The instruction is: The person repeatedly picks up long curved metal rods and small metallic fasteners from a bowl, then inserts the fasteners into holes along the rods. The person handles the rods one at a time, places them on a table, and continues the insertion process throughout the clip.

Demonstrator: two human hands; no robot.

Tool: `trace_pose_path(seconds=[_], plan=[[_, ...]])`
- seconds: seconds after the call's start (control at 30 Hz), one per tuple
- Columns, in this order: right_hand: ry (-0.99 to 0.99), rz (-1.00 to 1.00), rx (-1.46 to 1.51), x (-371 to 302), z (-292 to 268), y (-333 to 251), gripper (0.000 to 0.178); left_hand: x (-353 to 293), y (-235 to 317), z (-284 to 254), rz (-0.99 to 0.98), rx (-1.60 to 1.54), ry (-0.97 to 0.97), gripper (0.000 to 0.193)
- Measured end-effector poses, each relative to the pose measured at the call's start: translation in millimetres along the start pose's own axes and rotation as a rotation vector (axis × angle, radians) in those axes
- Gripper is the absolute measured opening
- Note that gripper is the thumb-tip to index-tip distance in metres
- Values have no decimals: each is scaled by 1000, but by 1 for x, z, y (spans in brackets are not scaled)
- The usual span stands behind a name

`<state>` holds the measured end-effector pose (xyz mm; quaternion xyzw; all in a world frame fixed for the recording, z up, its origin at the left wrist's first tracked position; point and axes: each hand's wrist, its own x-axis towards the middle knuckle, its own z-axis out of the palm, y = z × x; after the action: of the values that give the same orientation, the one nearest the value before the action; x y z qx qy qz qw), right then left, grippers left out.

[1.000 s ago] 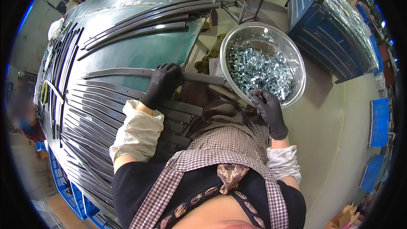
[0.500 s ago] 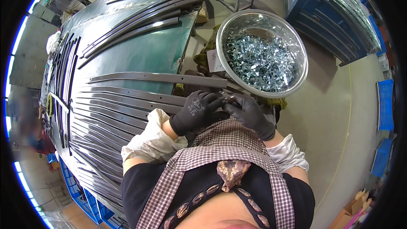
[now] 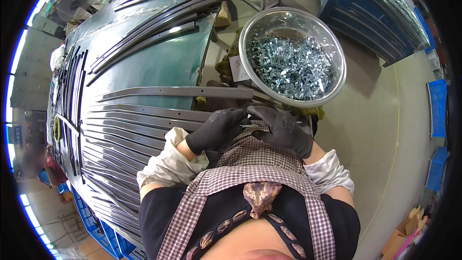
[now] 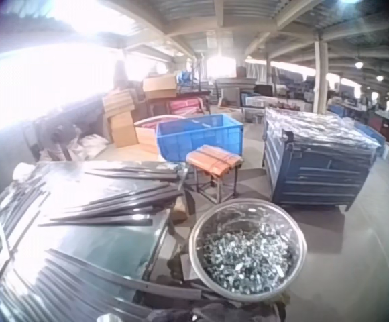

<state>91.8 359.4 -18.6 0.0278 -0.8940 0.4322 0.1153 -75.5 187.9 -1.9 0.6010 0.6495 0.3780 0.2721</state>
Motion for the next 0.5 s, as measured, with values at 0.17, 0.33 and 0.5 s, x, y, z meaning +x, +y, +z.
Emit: trace_pose_path(seconds=[0.17,0.33,0.5], plan=[[60,-101,-181,1,-1,5,60,-1,5,-3,-252,-357,-100,26],[40,-106,-218,0,1,7,53,-1,2,-5,-532,-630,-174,27],[133,-51,-145,5,2,6,49,4,10,-18,-571,-463,-149,29]])
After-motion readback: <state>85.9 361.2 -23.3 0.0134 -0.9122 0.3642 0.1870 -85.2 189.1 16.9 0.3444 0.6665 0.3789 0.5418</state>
